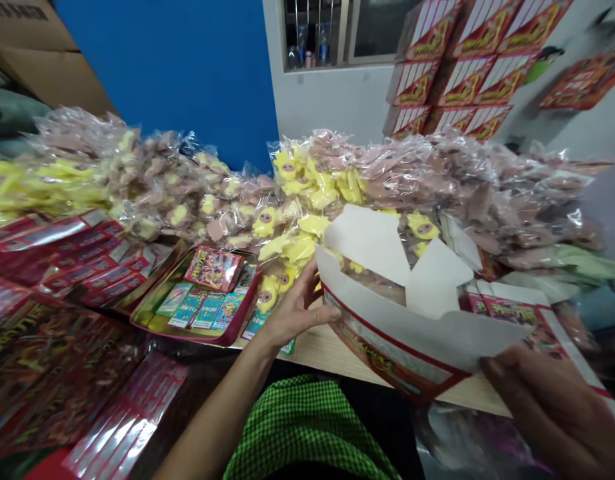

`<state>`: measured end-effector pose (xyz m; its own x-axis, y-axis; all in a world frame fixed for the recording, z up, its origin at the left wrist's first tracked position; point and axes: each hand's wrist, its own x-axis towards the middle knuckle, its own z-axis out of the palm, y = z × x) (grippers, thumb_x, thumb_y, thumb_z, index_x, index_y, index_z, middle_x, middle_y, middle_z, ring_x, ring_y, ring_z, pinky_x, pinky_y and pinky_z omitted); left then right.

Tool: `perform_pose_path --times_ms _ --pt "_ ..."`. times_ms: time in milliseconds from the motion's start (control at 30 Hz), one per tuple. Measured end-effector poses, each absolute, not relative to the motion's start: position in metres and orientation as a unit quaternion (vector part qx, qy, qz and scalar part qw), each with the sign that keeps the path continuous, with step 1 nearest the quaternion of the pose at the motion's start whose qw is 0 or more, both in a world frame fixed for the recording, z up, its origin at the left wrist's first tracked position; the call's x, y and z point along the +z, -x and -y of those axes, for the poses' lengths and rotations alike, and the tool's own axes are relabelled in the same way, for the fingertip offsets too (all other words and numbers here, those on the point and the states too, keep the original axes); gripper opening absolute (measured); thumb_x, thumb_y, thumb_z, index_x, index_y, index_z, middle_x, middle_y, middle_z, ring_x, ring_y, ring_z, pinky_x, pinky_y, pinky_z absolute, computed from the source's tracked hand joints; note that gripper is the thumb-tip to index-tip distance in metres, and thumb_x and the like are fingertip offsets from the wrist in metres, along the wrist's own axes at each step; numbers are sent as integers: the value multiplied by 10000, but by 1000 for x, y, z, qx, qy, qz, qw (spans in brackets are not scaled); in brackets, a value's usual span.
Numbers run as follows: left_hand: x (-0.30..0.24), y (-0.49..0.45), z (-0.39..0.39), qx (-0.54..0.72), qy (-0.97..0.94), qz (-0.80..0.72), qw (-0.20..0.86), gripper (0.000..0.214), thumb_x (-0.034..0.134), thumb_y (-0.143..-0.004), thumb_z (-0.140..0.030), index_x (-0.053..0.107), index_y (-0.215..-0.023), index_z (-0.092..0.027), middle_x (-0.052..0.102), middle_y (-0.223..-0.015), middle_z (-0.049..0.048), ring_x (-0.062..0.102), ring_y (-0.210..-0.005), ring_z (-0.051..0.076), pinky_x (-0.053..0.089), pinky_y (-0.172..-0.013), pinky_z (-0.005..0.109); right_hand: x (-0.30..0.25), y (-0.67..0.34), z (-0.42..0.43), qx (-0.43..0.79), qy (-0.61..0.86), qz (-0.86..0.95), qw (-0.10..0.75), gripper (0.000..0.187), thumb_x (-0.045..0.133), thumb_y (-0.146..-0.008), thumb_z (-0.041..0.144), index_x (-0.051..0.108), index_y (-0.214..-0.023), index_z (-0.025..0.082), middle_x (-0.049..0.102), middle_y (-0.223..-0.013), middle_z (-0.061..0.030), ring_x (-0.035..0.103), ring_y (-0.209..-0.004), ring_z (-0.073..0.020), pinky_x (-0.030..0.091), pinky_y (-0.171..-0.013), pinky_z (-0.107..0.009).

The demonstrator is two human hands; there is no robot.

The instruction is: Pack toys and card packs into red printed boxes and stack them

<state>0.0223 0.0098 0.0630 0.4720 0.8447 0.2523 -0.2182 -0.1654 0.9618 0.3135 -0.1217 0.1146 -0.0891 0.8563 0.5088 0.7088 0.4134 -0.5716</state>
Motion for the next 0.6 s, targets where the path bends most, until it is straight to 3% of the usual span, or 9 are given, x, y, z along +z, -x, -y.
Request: perform_pose_path --times_ms 100,167,233,300,400,600 --pt "44 -21 -13 468 -639 -264 551 662 869 -793 -398 584 -1377 -271 544 -1509 113 537 -1392 317 432 -1194 497 111 -311 121 85 478 791 372 217 517 -1046 279 614 -853 250 605 -697 -2 561 -500 -167 494 -508 -263" --pt "32 -14 -8 485 -668 -300 477 435 829 -840 -340 664 -1229 -238 584 -1470 112 597 -1324 284 480 -1150 460 105 -318 121 93 473 813 326 192 480 -1055 250 667 -1015 240 697 -931 -53 687 -694 -187 572 -633 -234" --pt "24 -6 3 496 -703 -325 392 197 776 -887 -282 703 -1054 -205 681 -1346 108 673 -1220 256 540 -1067 402 97 -325 123 101 484 814 305 233 454 -1064 251 681 -1115 242 699 -1153 -88 730 -921 -213 600 -766 -231" --pt "20 -1 19 514 -729 -323 316 20 698 -930 -194 691 -949 -196 771 -1137 84 737 -1106 228 583 -959 331 88 -332 127 95 504 802 305 255 447 -1069 257 681 -1170 268 685 -1237 -78 718 -1034 -219 595 -864 -240" --pt "20 2 41 549 -749 -284 240 164 579 -954 -69 676 -974 -200 803 -990 55 774 -1039 197 600 -877 258 74 -336 132 59 518 795 310 259 462 -1062 252 669 -1208 308 687 -1238 -49 710 -1066 -211 585 -894 -239" --pt "37 8 60 552 -768 -292 145 308 605 -958 -81 674 -1244 -171 763 -1228 131 739 -1147 203 588 -982 266 67 -327 135 37 534 767 354 177 496 -1036 313 637 -1141 302 677 -1225 -51 698 -1097 -238 599 -877 -291"
